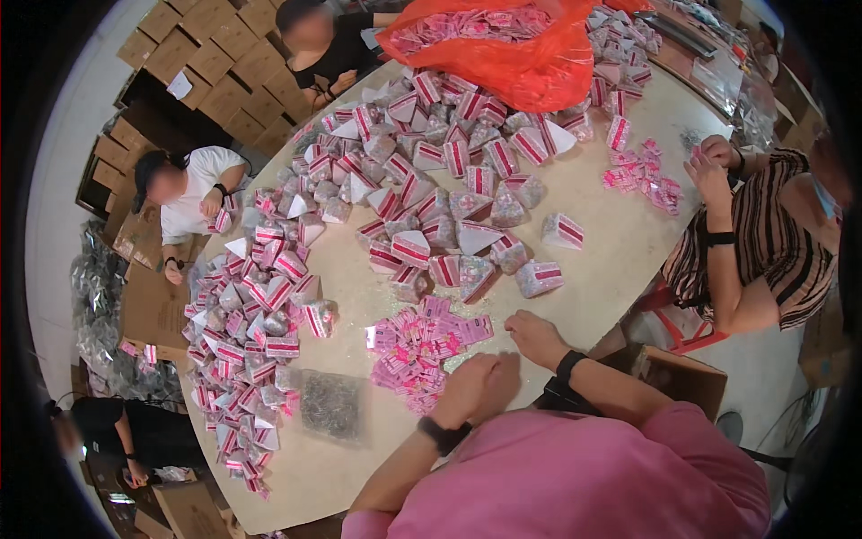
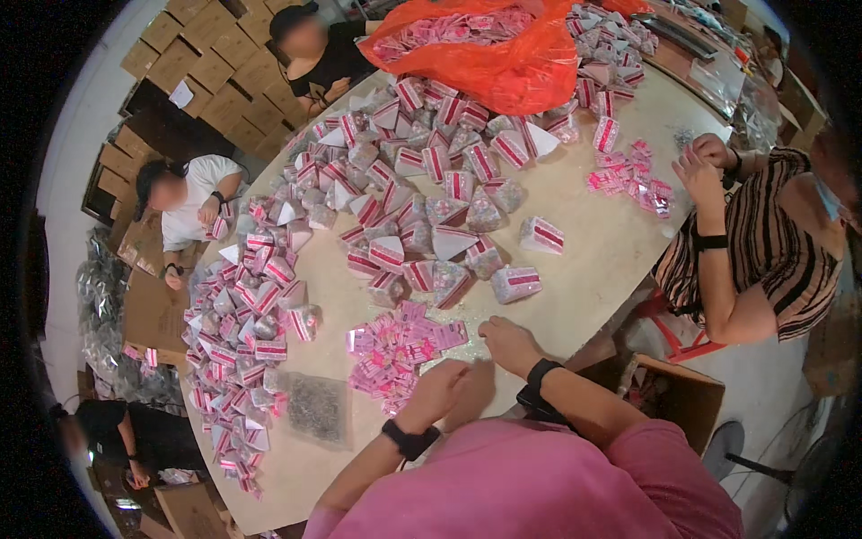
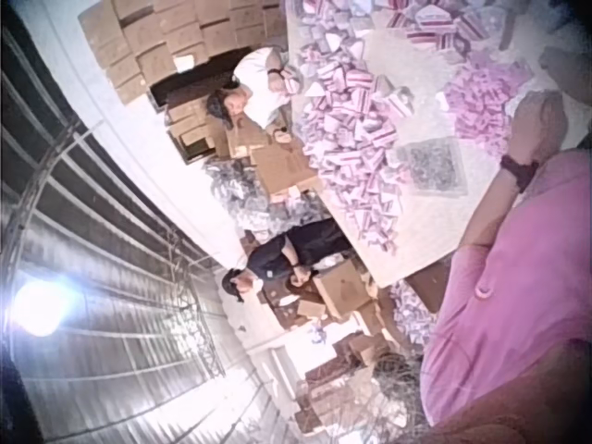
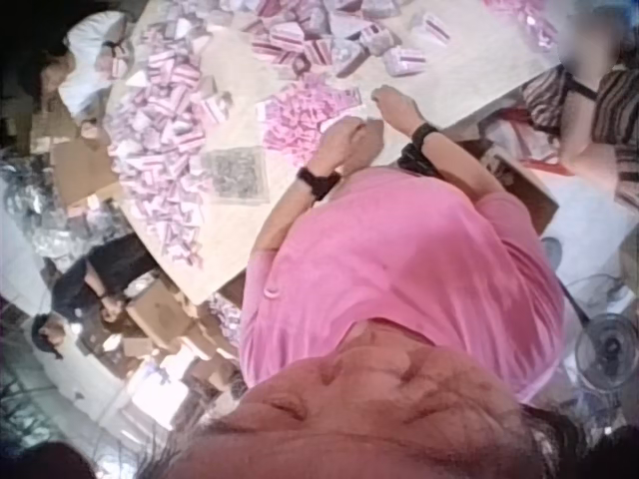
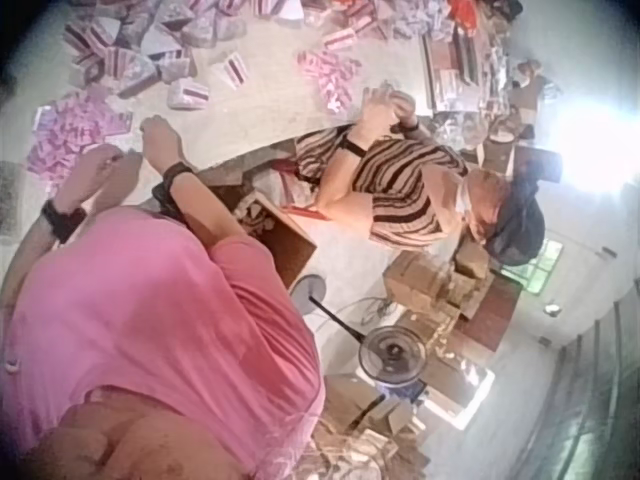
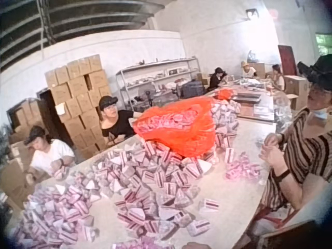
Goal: The recorder is packing small pink and white sachets or packets into small triangular cardboard containers at a production table.
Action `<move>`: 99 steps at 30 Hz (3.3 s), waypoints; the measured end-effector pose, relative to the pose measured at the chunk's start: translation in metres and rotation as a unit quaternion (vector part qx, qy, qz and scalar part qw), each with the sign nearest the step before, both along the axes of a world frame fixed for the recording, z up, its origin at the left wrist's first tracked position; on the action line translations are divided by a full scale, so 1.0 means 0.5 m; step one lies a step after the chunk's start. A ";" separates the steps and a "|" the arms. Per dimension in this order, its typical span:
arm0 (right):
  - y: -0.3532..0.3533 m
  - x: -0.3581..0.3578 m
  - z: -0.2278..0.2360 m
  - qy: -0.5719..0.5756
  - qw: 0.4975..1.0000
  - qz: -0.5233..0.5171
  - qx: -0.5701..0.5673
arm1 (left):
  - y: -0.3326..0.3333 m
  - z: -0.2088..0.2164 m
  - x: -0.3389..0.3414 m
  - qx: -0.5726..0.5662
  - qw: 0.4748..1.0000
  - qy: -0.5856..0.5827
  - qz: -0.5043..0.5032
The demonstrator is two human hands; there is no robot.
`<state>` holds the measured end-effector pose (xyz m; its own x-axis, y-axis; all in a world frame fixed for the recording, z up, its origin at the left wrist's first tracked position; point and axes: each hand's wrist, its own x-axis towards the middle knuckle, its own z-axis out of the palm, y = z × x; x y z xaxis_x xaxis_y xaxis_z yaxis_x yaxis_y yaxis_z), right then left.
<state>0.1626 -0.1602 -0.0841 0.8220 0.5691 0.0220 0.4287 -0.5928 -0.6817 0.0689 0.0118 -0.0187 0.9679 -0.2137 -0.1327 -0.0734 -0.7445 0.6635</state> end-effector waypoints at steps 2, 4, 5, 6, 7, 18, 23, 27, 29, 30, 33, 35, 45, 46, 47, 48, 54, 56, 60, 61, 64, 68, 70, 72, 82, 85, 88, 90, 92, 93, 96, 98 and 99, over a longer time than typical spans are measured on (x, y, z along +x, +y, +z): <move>-0.002 0.008 -0.012 0.003 1.000 -0.003 0.003 | -0.041 -0.001 0.023 0.136 0.990 -0.012 -0.034; -0.005 0.001 -0.001 -0.041 0.999 -0.001 -0.008 | -0.048 -0.050 0.026 0.234 0.968 -0.070 -0.065; -0.005 -0.006 0.002 -0.063 0.998 0.002 -0.013 | -0.044 -0.077 0.021 0.282 0.951 -0.099 -0.078; -0.013 -0.004 -0.013 -0.118 0.993 0.020 -0.014 | -0.056 -0.054 0.022 0.294 0.948 -0.074 -0.092; -0.013 -0.007 -0.013 -0.115 0.993 0.023 -0.031 | -0.057 -0.052 0.020 0.284 0.952 -0.070 -0.091; -0.003 -0.005 0.001 -0.076 0.992 0.029 -0.091 | -0.054 -0.086 0.012 0.286 0.952 -0.039 -0.100; -0.020 0.024 0.000 0.104 0.991 -0.058 0.054 | -0.046 -0.080 0.011 0.279 0.954 -0.043 -0.102; -0.040 0.027 0.006 0.158 0.977 -0.101 0.104 | -0.025 -0.070 0.029 0.147 0.988 -0.007 -0.051; -0.043 0.022 0.017 0.235 0.957 -0.121 0.116 | -0.005 -0.052 0.052 0.155 0.984 -0.087 -0.009; -0.044 0.022 0.024 0.269 0.946 -0.131 0.123 | -0.001 -0.040 0.067 0.158 0.979 -0.130 0.011; -0.056 0.011 0.019 0.236 0.963 -0.088 0.094 | -0.001 -0.043 0.101 0.250 0.947 -0.183 0.088; -0.061 0.002 0.020 0.239 0.962 -0.086 0.105 | 0.017 -0.070 0.107 0.254 0.957 -0.126 0.057; -0.046 0.016 0.118 0.393 0.874 -0.095 0.269 | 0.033 0.015 0.079 -0.022 0.983 -0.112 0.141; -0.040 0.019 0.118 0.400 0.855 -0.082 0.320 | 0.031 0.028 0.070 -0.093 0.977 -0.090 0.171; -0.038 0.020 0.123 0.403 0.850 -0.080 0.330 | 0.029 0.039 0.063 -0.164 0.963 -0.067 0.201; -0.034 0.022 0.144 0.406 0.845 -0.074 0.340 | 0.032 0.048 0.059 -0.187 0.960 -0.058 0.198; -0.012 0.029 0.179 0.461 0.790 -0.077 0.397 | 0.032 0.088 0.046 -0.518 0.804 0.050 0.289; -0.007 0.028 0.179 0.472 0.781 -0.070 0.404 | 0.049 0.068 0.043 -0.551 0.780 0.061 0.289; 0.002 0.026 0.185 0.474 0.798 -0.061 0.368 | 0.083 0.034 0.043 -0.582 0.748 0.083 0.308; 0.003 0.025 0.190 0.474 0.803 -0.066 0.356 | 0.088 0.026 0.043 -0.594 0.738 0.082 0.310; 0.007 0.027 0.166 0.442 0.818 -0.066 0.363 | 0.098 0.018 0.043 -0.588 0.748 0.051 0.303; 0.003 0.025 0.156 0.469 0.801 -0.065 0.367 | 0.101 0.024 0.039 -0.603 0.735 0.047 0.307; 0.004 0.026 0.147 0.472 0.800 -0.065 0.365 | 0.078 0.062 0.044 -0.631 0.700 0.047 0.332; 0.007 0.029 0.152 0.478 0.803 -0.065 0.350 | 0.073 0.074 0.042 -0.649 0.680 0.048 0.337; 0.071 0.041 0.148 0.436 0.839 0.109 0.307 | 0.047 0.107 0.054 -0.710 0.631 0.074 0.304; 0.073 0.038 0.149 0.469 0.808 0.066 0.350 | 0.078 0.072 0.046 -0.700 0.634 0.069 0.322; 0.070 0.044 0.129 0.477 0.800 0.034 0.364 | 0.103 0.062 0.038 -0.708 0.636 0.033 0.306; 0.068 0.042 0.110 0.479 0.797 0.010 0.367 | 0.110 0.073 0.037 -0.717 0.628 0.009 0.303; 0.068 0.044 0.102 0.478 0.817 0.004 0.323 | 0.118 0.077 0.034 -0.722 0.615 -0.001 0.318; 0.067 0.049 0.108 0.474 0.836 0.010 0.277 | 0.121 0.075 0.030 -0.728 0.608 0.003 0.316; 0.069 0.054 0.090 0.202 0.951 0.048 0.227 | 0.123 0.073 0.026 -0.739 0.598 0.015 0.308; 0.067 0.060 0.080 0.157 0.955 0.048 0.247 | 0.111 0.082 0.028 -0.736 0.606 0.024 0.301; 0.073 0.064 0.105 0.253 0.928 0.039 0.271 | 0.107 0.091 0.025 -0.732 0.614 0.015 0.294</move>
